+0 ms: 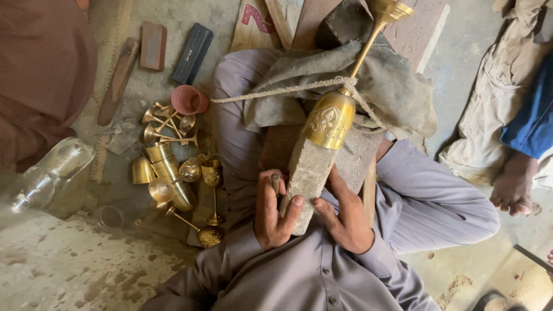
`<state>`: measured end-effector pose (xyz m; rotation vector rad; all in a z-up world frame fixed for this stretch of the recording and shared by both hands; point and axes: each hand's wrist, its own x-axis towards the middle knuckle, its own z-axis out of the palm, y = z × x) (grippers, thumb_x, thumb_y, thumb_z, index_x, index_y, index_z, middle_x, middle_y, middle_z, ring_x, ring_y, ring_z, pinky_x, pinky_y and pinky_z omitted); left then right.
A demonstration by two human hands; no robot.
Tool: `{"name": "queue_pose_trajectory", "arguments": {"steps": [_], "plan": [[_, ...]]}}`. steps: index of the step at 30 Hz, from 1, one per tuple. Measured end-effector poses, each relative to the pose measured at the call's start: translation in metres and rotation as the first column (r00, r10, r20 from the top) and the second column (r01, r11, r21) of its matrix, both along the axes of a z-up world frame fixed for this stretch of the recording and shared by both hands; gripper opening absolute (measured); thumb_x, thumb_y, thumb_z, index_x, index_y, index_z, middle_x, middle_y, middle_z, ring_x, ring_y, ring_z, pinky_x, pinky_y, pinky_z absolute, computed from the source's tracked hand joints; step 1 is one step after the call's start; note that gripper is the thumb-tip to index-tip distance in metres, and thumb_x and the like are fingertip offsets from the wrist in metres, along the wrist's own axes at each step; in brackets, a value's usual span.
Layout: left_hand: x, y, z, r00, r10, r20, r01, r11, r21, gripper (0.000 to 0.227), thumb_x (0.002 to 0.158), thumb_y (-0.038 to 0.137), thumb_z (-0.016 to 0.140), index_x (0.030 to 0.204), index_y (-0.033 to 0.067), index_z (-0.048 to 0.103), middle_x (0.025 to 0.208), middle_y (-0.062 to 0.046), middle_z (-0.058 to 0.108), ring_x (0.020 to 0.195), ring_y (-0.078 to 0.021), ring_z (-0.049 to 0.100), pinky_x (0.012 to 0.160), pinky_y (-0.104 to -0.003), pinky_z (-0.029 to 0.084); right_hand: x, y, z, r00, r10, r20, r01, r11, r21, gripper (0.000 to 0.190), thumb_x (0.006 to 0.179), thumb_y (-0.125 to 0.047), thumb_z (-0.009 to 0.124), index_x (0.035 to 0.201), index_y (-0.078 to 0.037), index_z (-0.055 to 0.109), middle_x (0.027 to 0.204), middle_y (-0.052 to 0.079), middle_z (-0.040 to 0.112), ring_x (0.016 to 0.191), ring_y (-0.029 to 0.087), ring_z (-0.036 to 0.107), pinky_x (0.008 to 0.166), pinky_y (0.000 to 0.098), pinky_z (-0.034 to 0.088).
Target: The person sits on the floor and uses a hammer and chisel to emboss a design onto a brass oil lamp. They repeatedly strike the chisel against the lamp's body, rotating it to work on different sections of the pattern.
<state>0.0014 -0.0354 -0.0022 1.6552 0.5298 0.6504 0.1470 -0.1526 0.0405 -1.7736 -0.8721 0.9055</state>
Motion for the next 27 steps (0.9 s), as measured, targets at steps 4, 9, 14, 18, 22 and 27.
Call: {"name": "queue_pose_trajectory", "arguments": {"steps": [4, 9, 14, 18, 22, 27], "plan": [[-0.003, 0.020, 0.014, 0.977, -0.092, -0.194, 0.026, 0.948, -0.316, 0.025, 0.111, 0.021, 0.044, 0.123, 0.0004, 0.049, 0.106, -0.012, 0.049, 0.087, -0.0207, 0.048, 0.083, -0.034, 0.045, 0.013, -0.015, 0.000, 0.990, -0.114, 0.080, 0.122, 0.987, -0.104, 0.053, 0.099, -0.025, 0.064, 0.141, 0.005, 0.052, 0.134, 0.023, 0.068, 0.124, 0.028, 0.067, 0.104, 0.0348, 0.050], [0.018, 0.060, 0.040, 0.979, -0.086, -0.183, 0.106, 0.989, 0.101, 0.019, 0.111, 0.016, 0.051, 0.113, -0.0006, 0.059, 0.115, -0.015, 0.060, 0.103, -0.0271, 0.062, 0.092, -0.038, 0.052, 0.043, -0.053, -0.022, 0.781, -0.577, 0.240, 0.610, 0.787, -0.093, 0.024, 0.111, -0.021, 0.062, 0.116, 0.002, 0.066, 0.100, 0.011, 0.072, 0.092, 0.016, 0.067, 0.084, 0.0259, 0.053], [0.051, 0.085, 0.058, 0.985, -0.013, -0.174, 0.048, 0.979, 0.198, 0.018, 0.103, 0.016, 0.066, 0.113, 0.0004, 0.066, 0.115, -0.017, 0.067, 0.103, -0.0262, 0.072, 0.086, -0.034, 0.059, 0.063, -0.092, -0.089, 0.788, -0.394, 0.473, 0.588, 0.710, -0.388, 0.035, 0.101, -0.027, 0.068, 0.123, 0.000, 0.065, 0.103, 0.020, 0.073, 0.084, 0.029, 0.070, 0.076, 0.0383, 0.054], [0.073, 0.087, 0.053, 0.995, -0.080, -0.056, 0.067, 0.978, -0.198, 0.023, 0.104, 0.008, 0.068, 0.123, -0.0032, 0.060, 0.109, -0.014, 0.071, 0.097, -0.0184, 0.076, 0.084, -0.027, 0.064, 0.043, -0.108, -0.146, 0.843, -0.116, 0.526, 0.428, 0.737, -0.523, 0.060, 0.085, -0.029, 0.077, 0.134, 0.001, 0.059, 0.105, 0.028, 0.072, 0.091, 0.045, 0.068, 0.075, 0.0501, 0.053], [0.088, 0.081, 0.043, 0.998, -0.049, 0.033, 0.056, 0.963, -0.263, 0.035, 0.102, 0.006, 0.071, 0.129, -0.0041, 0.051, 0.110, -0.014, 0.071, 0.100, -0.0163, 0.075, 0.085, -0.027, 0.066, 0.032, -0.111, -0.160, 0.879, -0.337, 0.336, 0.474, 0.688, -0.550, 0.057, 0.079, -0.019, 0.081, 0.126, 0.004, 0.057, 0.099, 0.026, 0.072, 0.086, 0.037, 0.070, 0.075, 0.0448, 0.055], [0.097, 0.079, 0.038, 0.987, -0.122, 0.101, 0.145, 0.955, -0.258, 0.032, 0.104, 0.009, 0.070, 0.127, -0.0012, 0.050, 0.110, -0.011, 0.071, 0.101, -0.0129, 0.075, 0.084, -0.024, 0.066, 0.079, -0.116, -0.065, 0.746, -0.650, 0.147, 0.618, 0.592, -0.518, 0.044, 0.086, -0.018, 0.080, 0.116, 0.005, 0.057, 0.094, 0.018, 0.068, 0.077, 0.026, 0.063, 0.065, 0.0416, 0.053]]}}
